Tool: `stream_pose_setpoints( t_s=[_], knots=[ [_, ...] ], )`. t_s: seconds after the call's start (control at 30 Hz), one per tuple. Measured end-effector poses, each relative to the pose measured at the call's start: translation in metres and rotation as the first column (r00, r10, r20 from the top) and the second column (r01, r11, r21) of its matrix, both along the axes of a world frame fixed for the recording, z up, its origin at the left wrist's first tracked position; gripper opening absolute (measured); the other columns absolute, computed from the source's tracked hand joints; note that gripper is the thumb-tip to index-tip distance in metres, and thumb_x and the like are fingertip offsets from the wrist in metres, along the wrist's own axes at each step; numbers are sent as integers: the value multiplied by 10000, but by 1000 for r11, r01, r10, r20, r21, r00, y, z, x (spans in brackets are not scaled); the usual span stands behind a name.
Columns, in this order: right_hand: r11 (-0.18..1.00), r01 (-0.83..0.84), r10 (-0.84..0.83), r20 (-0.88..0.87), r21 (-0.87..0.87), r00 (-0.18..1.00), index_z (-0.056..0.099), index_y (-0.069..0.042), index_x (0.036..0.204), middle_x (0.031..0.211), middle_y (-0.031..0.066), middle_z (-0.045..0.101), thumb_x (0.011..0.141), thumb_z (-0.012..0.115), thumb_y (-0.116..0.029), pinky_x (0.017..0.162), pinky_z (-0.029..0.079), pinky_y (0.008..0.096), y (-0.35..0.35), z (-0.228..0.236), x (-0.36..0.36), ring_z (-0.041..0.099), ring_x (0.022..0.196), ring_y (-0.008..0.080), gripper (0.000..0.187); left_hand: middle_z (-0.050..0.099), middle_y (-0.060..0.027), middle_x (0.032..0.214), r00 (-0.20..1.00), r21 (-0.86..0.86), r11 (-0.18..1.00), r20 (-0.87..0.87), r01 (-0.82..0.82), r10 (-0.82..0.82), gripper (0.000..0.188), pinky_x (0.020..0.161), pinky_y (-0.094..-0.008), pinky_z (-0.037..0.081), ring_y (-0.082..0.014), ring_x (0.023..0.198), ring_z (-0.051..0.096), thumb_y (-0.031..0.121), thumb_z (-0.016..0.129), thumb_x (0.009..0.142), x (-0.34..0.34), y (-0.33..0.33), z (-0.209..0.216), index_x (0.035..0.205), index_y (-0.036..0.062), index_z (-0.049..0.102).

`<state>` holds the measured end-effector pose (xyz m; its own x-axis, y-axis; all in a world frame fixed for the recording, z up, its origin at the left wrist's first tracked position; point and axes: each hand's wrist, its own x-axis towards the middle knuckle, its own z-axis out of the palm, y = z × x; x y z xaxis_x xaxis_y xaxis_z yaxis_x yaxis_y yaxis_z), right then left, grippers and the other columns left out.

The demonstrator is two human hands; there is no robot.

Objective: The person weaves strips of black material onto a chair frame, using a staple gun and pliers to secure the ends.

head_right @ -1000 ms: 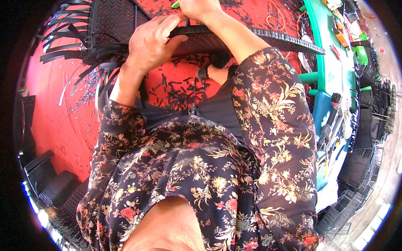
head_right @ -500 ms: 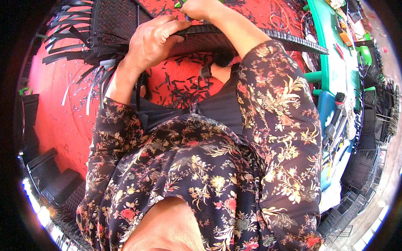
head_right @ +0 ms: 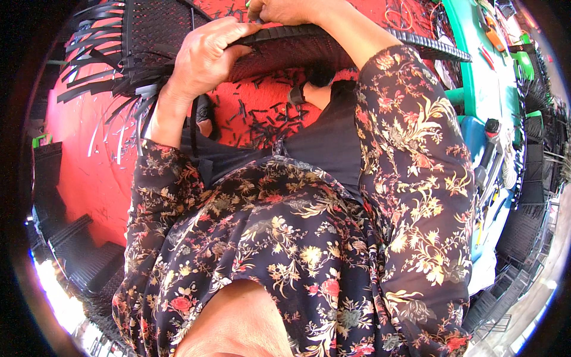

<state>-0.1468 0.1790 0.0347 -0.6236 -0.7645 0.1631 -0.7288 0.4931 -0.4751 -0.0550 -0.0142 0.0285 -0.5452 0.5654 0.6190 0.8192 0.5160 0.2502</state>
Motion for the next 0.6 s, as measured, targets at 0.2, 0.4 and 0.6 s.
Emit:
stream_pose_setpoints(
  t_s=[0.2, 0.4, 0.6],
  knots=[
    [999, -15, 3, -242, -47, 970, 722, -56, 797, 814, 136, 681, 721, 578, -118, 716, 506, 373, -1, -1, -4, 653, 767, 283, 174, 617, -144, 844, 996, -29, 999, 77, 39, -36, 350, 715, -338, 495, -322, 802, 623, -52, 637, 688, -3, -3, 11, 1031, 17, 649],
    [974, 152, -122, 176, -167, 977, 701, -6, 745, 754, 104, 693, 715, 542, -45, 656, 523, 340, -6, 9, 3, 657, 700, 227, 166, 619, -149, 840, 997, -11, 1000, 79, 23, -22, 335, 721, -347, 496, -323, 800, 624, -57, 632, 690, -3, -5, 10, 1017, 17, 653],
    [935, 264, -133, 454, -238, 881, 683, 39, 783, 697, 96, 666, 717, 547, 25, 586, 509, 306, -14, 10, 1, 638, 660, 180, 152, 623, -156, 846, 997, -41, 999, 76, 2, 1, 343, 734, -364, 492, -333, 820, 621, -35, 639, 694, -2, -6, 12, 1031, 24, 652]
  ],
)
